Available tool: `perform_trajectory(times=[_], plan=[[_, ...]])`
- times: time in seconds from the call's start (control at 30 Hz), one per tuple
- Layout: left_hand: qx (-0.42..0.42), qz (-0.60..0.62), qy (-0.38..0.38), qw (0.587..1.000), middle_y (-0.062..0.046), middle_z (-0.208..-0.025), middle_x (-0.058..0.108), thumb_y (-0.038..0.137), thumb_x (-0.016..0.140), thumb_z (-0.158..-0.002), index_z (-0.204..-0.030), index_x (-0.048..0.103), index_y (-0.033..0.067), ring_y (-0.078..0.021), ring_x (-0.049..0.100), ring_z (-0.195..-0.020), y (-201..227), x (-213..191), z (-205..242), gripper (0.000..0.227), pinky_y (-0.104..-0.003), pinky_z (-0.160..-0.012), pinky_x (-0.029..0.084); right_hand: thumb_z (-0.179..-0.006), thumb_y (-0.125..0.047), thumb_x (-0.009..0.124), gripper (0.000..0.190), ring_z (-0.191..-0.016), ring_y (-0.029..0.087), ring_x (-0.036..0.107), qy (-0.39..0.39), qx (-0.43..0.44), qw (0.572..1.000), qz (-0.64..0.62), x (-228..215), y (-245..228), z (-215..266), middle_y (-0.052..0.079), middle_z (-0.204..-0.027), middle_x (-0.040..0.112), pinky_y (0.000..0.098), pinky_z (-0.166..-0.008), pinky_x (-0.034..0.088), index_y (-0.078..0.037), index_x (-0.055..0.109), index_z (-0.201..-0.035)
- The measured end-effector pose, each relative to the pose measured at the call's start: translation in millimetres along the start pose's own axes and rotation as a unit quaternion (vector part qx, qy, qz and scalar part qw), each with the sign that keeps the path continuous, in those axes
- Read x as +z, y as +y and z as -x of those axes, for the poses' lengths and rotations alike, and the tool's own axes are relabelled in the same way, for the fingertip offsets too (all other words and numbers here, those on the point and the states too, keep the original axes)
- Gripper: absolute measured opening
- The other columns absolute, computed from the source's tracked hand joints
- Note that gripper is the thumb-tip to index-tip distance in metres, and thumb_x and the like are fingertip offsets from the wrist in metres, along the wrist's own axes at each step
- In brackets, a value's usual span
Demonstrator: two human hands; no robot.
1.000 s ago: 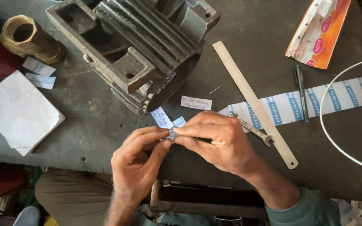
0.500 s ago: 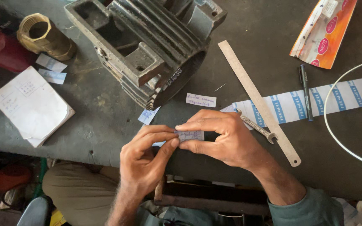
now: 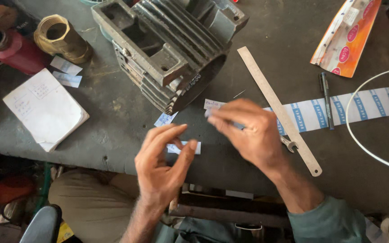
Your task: The person tears small adhesive labels from a roll, writes on them with a pen, and sticks them onto the fins of a motor housing. The person repeats this process for several labels, writing and placing each one individually.
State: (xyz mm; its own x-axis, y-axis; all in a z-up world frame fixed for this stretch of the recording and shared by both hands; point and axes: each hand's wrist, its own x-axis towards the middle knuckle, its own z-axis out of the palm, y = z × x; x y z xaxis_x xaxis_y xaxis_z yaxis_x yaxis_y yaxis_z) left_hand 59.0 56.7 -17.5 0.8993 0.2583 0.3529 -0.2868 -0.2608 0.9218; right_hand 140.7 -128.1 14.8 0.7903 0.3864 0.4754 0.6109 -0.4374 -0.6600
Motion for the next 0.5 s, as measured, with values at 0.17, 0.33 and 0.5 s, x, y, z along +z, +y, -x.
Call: perform_trajectory(times=[0.17, 0.33, 0.5], plan=[[0.162, -0.097, 0.119, 0.975, -0.010, -0.140, 0.047, 0.012, 0.085, -0.097, -0.141, 0.058, 0.0054, -0.0192, 0.053, -0.125, 6, -10, -26, 0.052, -0.029, -0.091, 0.054, -0.093, -0.009, 0.082, 0.016, -0.085, 0.023, 0.074, 0.031, 0.006, 0.998, 0.058, -2, 2, -17, 0.012, -0.098, 0.076, 0.0322, -0.072, 0.057, -0.001, 0.077, -0.107], [0.353, -0.264, 0.124, 0.889, -0.014, -0.155, 0.029, 0.046, 0.080, -0.102, -0.146, 0.053, 0.0028, -0.0318, 0.031, -0.144, 22, -22, -111, 0.067, -0.045, -0.123, 0.033, -0.094, -0.009, 0.083, 0.018, -0.095, 0.027, 0.074, 0.044, -0.058, 0.994, 0.083, 8, 14, -40, 0.012, -0.103, 0.076, 0.0362, -0.083, 0.058, -0.002, 0.077, -0.110], [0.371, -0.286, -0.004, 0.883, -0.015, -0.129, 0.062, 0.026, 0.070, -0.105, -0.116, 0.075, 0.0063, -0.0348, 0.053, -0.128, 39, -13, -157, 0.023, -0.051, -0.110, 0.035, -0.091, -0.011, 0.085, 0.021, -0.098, 0.027, 0.074, 0.079, -0.057, 0.988, 0.118, 19, 31, -44, 0.012, -0.105, 0.077, 0.0361, -0.085, 0.059, -0.004, 0.077, -0.109]])
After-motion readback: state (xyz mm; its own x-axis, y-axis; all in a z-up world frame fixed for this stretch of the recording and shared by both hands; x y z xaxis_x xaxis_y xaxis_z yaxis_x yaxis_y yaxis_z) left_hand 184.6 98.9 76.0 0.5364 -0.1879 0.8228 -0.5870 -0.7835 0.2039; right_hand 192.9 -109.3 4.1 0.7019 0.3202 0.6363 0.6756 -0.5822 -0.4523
